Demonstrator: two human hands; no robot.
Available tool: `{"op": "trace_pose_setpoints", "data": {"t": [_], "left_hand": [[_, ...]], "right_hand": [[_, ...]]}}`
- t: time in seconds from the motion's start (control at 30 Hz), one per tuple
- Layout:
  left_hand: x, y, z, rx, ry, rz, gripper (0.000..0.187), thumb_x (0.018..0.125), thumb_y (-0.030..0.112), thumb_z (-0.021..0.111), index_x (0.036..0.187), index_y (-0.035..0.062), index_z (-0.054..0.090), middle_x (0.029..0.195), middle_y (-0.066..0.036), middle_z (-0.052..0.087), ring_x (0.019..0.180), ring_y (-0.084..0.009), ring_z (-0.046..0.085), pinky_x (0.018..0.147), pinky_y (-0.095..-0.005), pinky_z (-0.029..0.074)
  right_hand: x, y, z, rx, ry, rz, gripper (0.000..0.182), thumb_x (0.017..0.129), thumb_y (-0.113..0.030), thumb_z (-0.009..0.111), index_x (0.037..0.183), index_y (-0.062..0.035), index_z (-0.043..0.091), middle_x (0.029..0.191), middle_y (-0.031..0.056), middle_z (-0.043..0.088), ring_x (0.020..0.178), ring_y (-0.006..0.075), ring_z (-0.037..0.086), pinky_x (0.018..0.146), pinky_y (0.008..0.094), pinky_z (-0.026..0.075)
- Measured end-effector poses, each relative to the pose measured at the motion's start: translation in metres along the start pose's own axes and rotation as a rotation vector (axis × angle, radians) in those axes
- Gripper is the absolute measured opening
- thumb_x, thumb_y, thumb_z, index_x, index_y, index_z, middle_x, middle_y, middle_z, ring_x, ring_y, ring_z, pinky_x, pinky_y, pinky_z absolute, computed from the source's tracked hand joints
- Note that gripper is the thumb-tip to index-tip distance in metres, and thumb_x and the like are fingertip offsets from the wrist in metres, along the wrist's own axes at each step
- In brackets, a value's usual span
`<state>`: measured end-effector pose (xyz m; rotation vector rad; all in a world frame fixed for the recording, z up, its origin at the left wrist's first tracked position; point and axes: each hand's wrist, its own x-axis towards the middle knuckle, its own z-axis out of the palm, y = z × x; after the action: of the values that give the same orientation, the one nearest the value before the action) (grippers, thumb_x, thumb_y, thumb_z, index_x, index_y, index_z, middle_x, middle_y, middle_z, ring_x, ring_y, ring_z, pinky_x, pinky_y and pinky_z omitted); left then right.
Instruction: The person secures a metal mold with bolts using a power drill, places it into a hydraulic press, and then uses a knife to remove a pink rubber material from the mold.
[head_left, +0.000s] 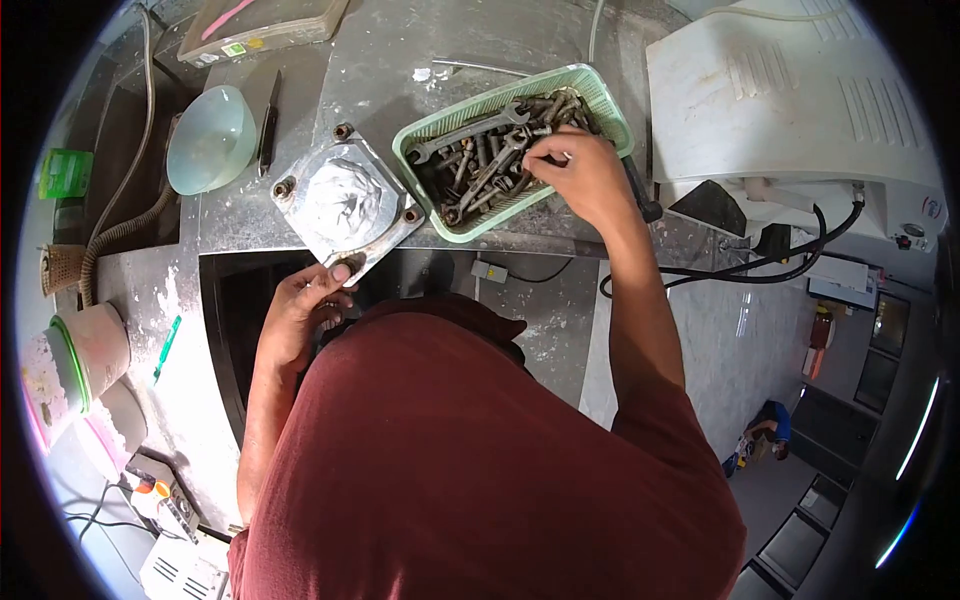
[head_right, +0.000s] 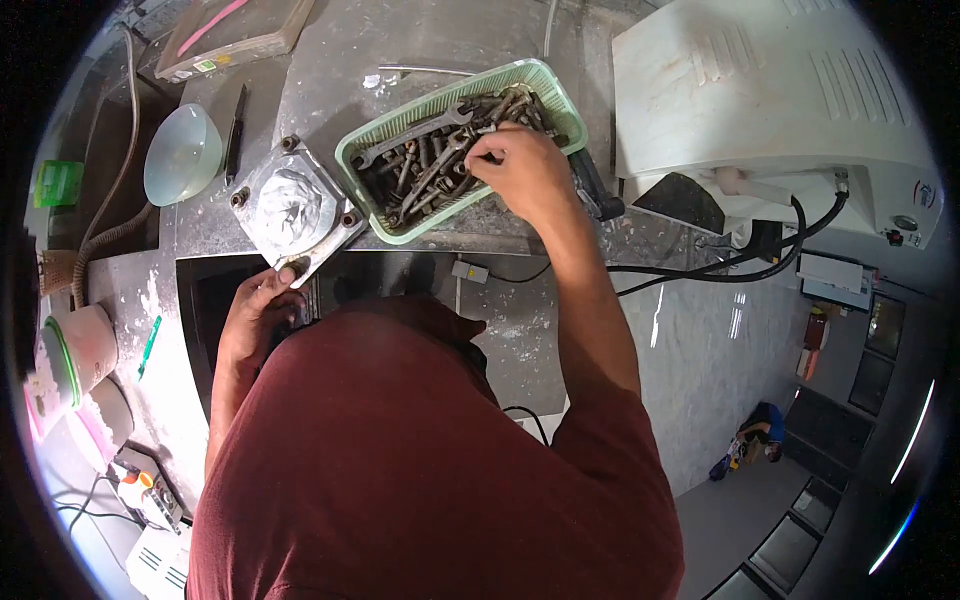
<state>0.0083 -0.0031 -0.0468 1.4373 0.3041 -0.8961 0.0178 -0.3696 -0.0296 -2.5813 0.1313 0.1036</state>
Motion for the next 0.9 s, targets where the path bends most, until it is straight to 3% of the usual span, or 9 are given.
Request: {"op": "trace_pose_setpoints", "data": {"t": [0.13,0.27,0.4,0.47,0.6,0.67,0.73,0.77,0.9], "left_hand": [[0.004,-0.008,-0.001,-0.068,-0.012,0.034,0.044,0.079,0.041,0.075,0.098,0.0022,0.067,0.085,-0.002,0.063,0.073,-0.0089,0.055,0.066,-0.0233,0.042],[0.008,-0.014,-0.004,-0.092,-0.04,0.036,0.043,0.079,0.04,0.075,0.099,0.003,0.066,0.082,0.001,0.06,0.071,-0.0081,0.051,0.066,-0.024,0.04],[0.007,-0.022,-0.003,-0.317,-0.042,-0.008,0.038,0.082,0.038,0.073,0.1,0.006,0.066,0.079,0.003,0.057,0.071,-0.0078,0.049,0.065,-0.0245,0.037],[0.007,-0.022,-0.004,-0.366,-0.021,-0.028,0.036,0.083,0.038,0.072,0.1,0.007,0.065,0.078,0.004,0.057,0.071,-0.0079,0.049,0.065,-0.0244,0.037],[0.007,-0.021,-0.006,-0.36,-0.022,-0.023,0.036,0.085,0.04,0.07,0.102,0.0088,0.064,0.084,0.004,0.058,0.072,-0.008,0.048,0.066,-0.0246,0.037],[0.007,-0.019,-0.006,-0.332,-0.031,-0.029,0.039,0.085,0.042,0.069,0.106,0.0098,0.062,0.089,0.005,0.059,0.073,-0.0079,0.048,0.068,-0.0249,0.037],[0.005,-0.015,-0.002,-0.222,0.061,0.044,0.035,0.087,0.042,0.067,0.096,0.0086,0.063,0.077,0.003,0.055,0.072,-0.0079,0.049,0.065,-0.0237,0.037],[0.005,-0.017,-0.005,-0.222,0.062,0.045,0.035,0.087,0.042,0.067,0.096,0.0086,0.063,0.077,0.003,0.055,0.072,-0.0079,0.049,0.065,-0.0237,0.037],[0.008,-0.017,-0.014,-0.179,0.198,0.173,0.036,0.091,0.042,0.062,0.098,0.0077,0.061,0.077,0.003,0.053,0.071,-0.0074,0.048,0.065,-0.0229,0.036]], "right_hand": [[-0.006,-0.001,0.003,0.205,0.086,0.035,0.022,0.077,-0.022,0.077,0.091,-0.0056,0.072,0.074,0.0042,0.053,0.065,0.0175,0.048,0.062,0.0303,0.041],[-0.006,-0.008,0.016,-0.048,0.133,-0.01,0.025,0.075,-0.024,0.079,0.091,-0.0065,0.071,0.077,0.0064,0.057,0.072,0.0161,0.055,0.065,0.0269,0.043],[-0.006,-0.006,0.005,0.126,0.048,0.096,0.024,0.077,-0.021,0.077,0.095,-0.0059,0.07,0.08,0.0046,0.061,0.075,0.0147,0.057,0.069,0.0259,0.044],[-0.009,0.005,-0.001,0.968,0.304,0.104,0.025,0.083,-0.017,0.068,0.103,-0.0022,0.068,0.085,0.0031,0.061,0.077,0.0129,0.055,0.072,0.0263,0.043],[-0.011,0.01,-0.024,1.284,0.32,0.156,0.034,0.088,-0.015,0.054,0.114,0.0054,0.061,0.097,0.0063,0.06,0.082,0.0108,0.052,0.073,0.0265,0.041],[-0.012,0.014,-0.023,1.194,0.245,0.149,0.03,0.087,-0.017,0.06,0.109,0.0014,0.066,0.091,0.0041,0.062,0.077,0.0107,0.052,0.069,0.0259,0.041],[-0.011,-0.002,-0.015,0.55,0.059,0.249,0.025,0.085,-0.021,0.067,0.101,-0.0015,0.071,0.082,0.0025,0.066,0.072,0.0123,0.056,0.067,0.0271,0.043],[-0.008,0.008,0.004,0.367,0.088,0.07,0.024,0.082,-0.025,0.073,0.095,-0.0045,0.073,0.077,0.0029,0.069,0.07,0.012,0.061,0.066,0.0271,0.046],[-0.012,-0.045,0.01,-0.176,0.067,0.271,0.021,0.077,-0.028,0.072,0.089,-0.0102,0.072,0.081,0.0127,0.07,0.077,0.0319,0.067,0.072,0.0386,0.051]]}}
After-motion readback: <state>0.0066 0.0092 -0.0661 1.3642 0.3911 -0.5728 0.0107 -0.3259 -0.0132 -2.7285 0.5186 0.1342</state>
